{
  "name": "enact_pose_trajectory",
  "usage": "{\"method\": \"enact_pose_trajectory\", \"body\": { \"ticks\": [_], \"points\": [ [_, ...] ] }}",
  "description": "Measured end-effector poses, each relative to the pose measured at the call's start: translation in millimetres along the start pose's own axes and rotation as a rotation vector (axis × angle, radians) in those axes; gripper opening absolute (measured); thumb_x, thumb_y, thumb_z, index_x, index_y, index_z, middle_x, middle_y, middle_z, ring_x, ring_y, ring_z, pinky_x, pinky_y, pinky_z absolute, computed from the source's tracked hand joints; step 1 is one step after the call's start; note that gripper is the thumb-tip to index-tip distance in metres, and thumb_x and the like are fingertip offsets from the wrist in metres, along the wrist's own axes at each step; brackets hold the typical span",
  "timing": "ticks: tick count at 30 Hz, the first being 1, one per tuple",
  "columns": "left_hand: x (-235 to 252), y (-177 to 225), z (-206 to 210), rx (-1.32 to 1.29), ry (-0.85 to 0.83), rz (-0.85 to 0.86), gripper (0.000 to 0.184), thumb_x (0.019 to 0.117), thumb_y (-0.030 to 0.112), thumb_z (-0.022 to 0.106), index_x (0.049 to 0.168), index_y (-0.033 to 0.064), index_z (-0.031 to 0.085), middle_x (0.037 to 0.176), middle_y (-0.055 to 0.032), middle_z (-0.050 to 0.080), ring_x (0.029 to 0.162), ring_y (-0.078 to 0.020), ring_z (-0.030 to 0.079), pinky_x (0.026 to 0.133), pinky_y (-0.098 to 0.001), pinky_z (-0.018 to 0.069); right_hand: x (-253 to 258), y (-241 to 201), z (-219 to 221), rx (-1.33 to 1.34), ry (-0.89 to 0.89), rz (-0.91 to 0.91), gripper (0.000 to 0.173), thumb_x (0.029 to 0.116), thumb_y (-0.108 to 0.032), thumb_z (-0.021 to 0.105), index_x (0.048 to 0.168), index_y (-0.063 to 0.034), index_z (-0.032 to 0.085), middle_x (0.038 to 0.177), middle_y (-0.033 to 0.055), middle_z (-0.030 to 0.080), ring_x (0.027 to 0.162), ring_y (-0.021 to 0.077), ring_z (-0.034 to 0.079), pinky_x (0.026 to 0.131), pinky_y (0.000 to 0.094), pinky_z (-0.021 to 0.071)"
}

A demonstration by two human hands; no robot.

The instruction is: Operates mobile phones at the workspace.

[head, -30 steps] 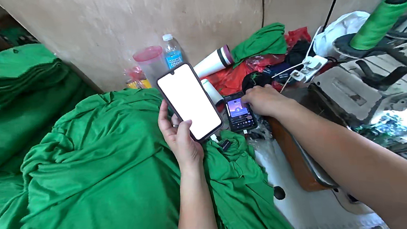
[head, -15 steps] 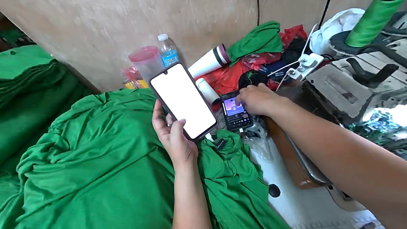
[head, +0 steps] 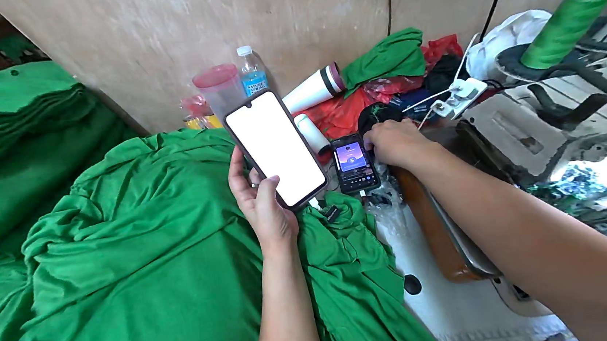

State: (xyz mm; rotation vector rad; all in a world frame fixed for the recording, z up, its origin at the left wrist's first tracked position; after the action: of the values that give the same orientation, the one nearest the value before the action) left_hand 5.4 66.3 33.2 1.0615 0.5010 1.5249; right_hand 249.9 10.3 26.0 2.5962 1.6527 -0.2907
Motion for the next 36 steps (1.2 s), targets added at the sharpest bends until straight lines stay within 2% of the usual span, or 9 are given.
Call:
{"method": "enact_pose_trajectory", "body": {
  "ticks": [3,10,14,18,22,27,32,34,36],
  "points": [
    [0.3,-0.5,-0.4,-0.011,-0.006,0.000,0.065,0.0904,-0.008,0.041,0.152,0.0146,0.037,0.133,-0.0065,0.058,0.111,-0.0151,0.064,0.088,-0.0347,0.0574,2.6,-1.5,2.6,-0.007,-0.008,-0.002,0.028,0.0975,0.000,0.058,0.118,-0.0093,0.073,0.131,0.0166,0.066,0.130,0.0386,0.056,0.101,0.0628,0.0418],
    [-0.5,-0.7,-0.7,0.010,-0.005,-0.007,0.065,0.0905,-0.006,0.041,0.152,0.0148,0.037,0.135,-0.0068,0.056,0.112,-0.0155,0.064,0.088,-0.0348,0.0572,2.5,-0.8,4.0,0.042,0.003,-0.014,0.028,0.0983,-0.001,0.058,0.124,-0.0063,0.068,0.131,0.0184,0.065,0.127,0.0409,0.058,0.100,0.0647,0.0420],
    [-0.4,-0.6,-0.7,-0.001,0.003,-0.002,0.065,0.0910,-0.007,0.041,0.152,0.0149,0.037,0.134,-0.0068,0.057,0.111,-0.0159,0.065,0.088,-0.0355,0.0578,3.9,-0.8,5.5,0.035,-0.026,-0.011,0.024,0.0986,-0.011,0.065,0.122,-0.0060,0.065,0.127,0.0186,0.066,0.122,0.0397,0.060,0.099,0.0635,0.0429],
    [-1.2,-0.4,-1.4,0.000,-0.005,-0.002,0.065,0.0899,-0.006,0.042,0.152,0.0145,0.037,0.135,-0.0060,0.056,0.112,-0.0153,0.064,0.089,-0.0350,0.0570,3.1,-2.7,6.6,0.012,-0.030,-0.037,0.024,0.1040,-0.013,0.057,0.125,-0.0048,0.064,0.127,0.0193,0.066,0.123,0.0395,0.061,0.099,0.0633,0.0436],
    [-0.6,-0.9,-0.7,-0.005,-0.011,-0.002,0.065,0.0906,-0.006,0.042,0.152,0.0153,0.037,0.130,-0.0061,0.059,0.109,-0.0150,0.065,0.087,-0.0344,0.0578,4.0,-4.7,6.9,0.016,-0.027,-0.095,0.020,0.1027,-0.008,0.058,0.118,-0.0083,0.071,0.126,0.0180,0.066,0.122,0.0391,0.061,0.098,0.0635,0.0438],
    [-0.1,-1.1,-0.3,0.003,-0.007,-0.003,0.065,0.0905,-0.005,0.042,0.152,0.0152,0.037,0.128,-0.0064,0.059,0.107,-0.0146,0.065,0.086,-0.0340,0.0578,4.6,-12.4,10.1,0.014,-0.062,-0.227,0.032,0.0996,0.000,0.058,0.113,-0.0203,0.078,0.127,0.0127,0.067,0.124,0.0360,0.059,0.102,0.0637,0.0411],
    [1.3,-1.0,-1.2,-0.015,-0.015,0.004,0.067,0.0890,-0.007,0.041,0.152,0.0156,0.037,0.128,-0.0059,0.059,0.107,-0.0141,0.065,0.086,-0.0345,0.0579,7.3,-16.8,15.7,-0.019,-0.068,-0.276,0.033,0.0964,0.001,0.062,0.112,-0.0229,0.079,0.124,0.0117,0.068,0.121,0.0352,0.060,0.102,0.0643,0.0410],
    [1.3,-1.4,-1.3,-0.014,-0.015,0.003,0.068,0.0878,-0.007,0.040,0.152,0.0158,0.037,0.124,-0.0046,0.060,0.104,-0.0132,0.065,0.085,-0.0339,0.0581,5.9,-18.9,19.4,-0.006,-0.013,-0.305,0.031,0.0933,0.003,0.065,0.106,-0.0211,0.081,0.117,0.0129,0.070,0.116,0.0371,0.062,0.099,0.0664,0.0414],
    [1.7,-1.0,-1.3,-0.008,-0.012,0.000,0.070,0.0853,-0.006,0.039,0.151,0.0168,0.038,0.124,-0.0037,0.061,0.104,-0.0127,0.066,0.084,-0.0337,0.0585,2.9,-22.3,18.3,-0.024,-0.056,-0.286,0.027,0.0950,-0.002,0.067,0.108,-0.0207,0.081,0.120,0.0129,0.070,0.120,0.0372,0.060,0.102,0.0663,0.0384]
  ]
}}
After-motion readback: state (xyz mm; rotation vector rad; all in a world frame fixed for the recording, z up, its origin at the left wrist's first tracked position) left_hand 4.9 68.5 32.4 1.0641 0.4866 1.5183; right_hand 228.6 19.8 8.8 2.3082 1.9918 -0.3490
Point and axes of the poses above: each hand's wrist, its own x-axis towards the middle knuckle, its own z-axis out of the palm, y = z × x, the point moved 7 cm from there along x, towards the middle knuckle
